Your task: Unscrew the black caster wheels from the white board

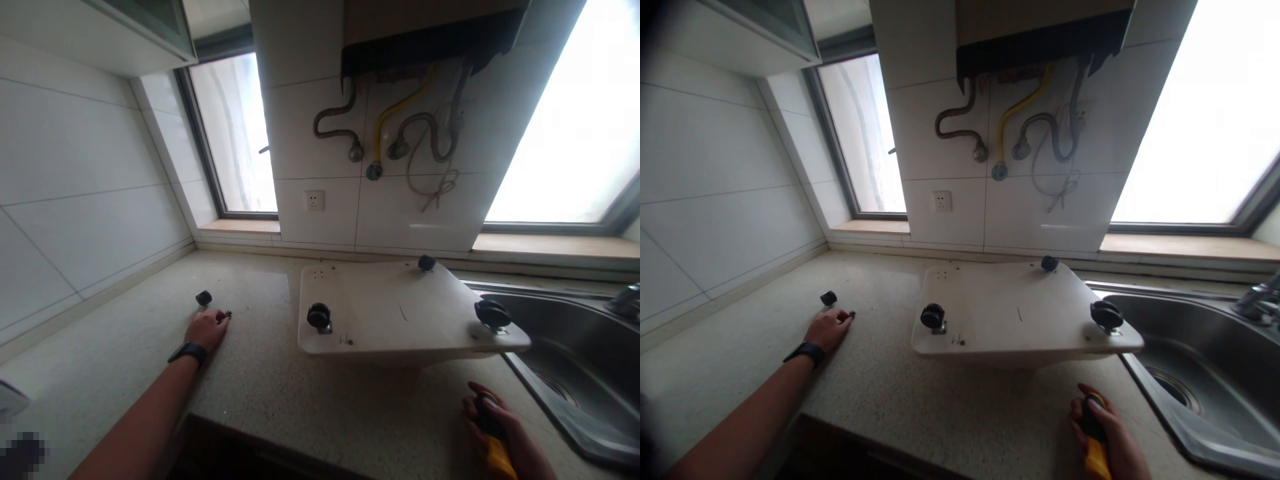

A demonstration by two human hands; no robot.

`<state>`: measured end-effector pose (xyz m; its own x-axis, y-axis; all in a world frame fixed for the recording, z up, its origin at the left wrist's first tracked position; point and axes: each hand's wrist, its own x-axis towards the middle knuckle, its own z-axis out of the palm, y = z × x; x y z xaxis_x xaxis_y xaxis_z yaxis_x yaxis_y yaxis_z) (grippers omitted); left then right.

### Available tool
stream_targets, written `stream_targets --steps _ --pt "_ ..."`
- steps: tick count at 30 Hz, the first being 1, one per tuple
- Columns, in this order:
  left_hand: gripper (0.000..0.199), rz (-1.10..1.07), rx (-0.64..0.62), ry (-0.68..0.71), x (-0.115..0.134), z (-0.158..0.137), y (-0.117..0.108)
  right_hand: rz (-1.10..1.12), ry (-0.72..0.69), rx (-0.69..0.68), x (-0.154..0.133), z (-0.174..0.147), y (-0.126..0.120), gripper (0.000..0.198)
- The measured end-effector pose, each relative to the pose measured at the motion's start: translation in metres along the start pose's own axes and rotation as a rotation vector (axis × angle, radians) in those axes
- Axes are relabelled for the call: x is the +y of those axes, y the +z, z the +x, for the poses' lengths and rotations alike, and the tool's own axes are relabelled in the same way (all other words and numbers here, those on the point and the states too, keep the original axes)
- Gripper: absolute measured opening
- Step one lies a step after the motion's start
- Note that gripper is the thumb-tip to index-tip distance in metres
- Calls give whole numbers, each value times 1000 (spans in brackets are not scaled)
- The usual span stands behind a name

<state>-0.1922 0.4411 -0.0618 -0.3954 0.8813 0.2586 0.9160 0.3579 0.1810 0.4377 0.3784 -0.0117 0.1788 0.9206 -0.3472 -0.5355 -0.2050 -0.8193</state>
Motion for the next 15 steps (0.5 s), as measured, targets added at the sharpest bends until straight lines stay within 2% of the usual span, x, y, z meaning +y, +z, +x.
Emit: stream_targets --steps 8,12,15 --pt "43 20 35 80 6 -27 -7 -10 -2 13 0 0 1 41" --pt "48 16 -1 190 12 -43 -12 -12 7 2 2 7 -4 42" --pt "54 60 -57 198 15 -46 -10 -18 20 2 3 11 -7 43"
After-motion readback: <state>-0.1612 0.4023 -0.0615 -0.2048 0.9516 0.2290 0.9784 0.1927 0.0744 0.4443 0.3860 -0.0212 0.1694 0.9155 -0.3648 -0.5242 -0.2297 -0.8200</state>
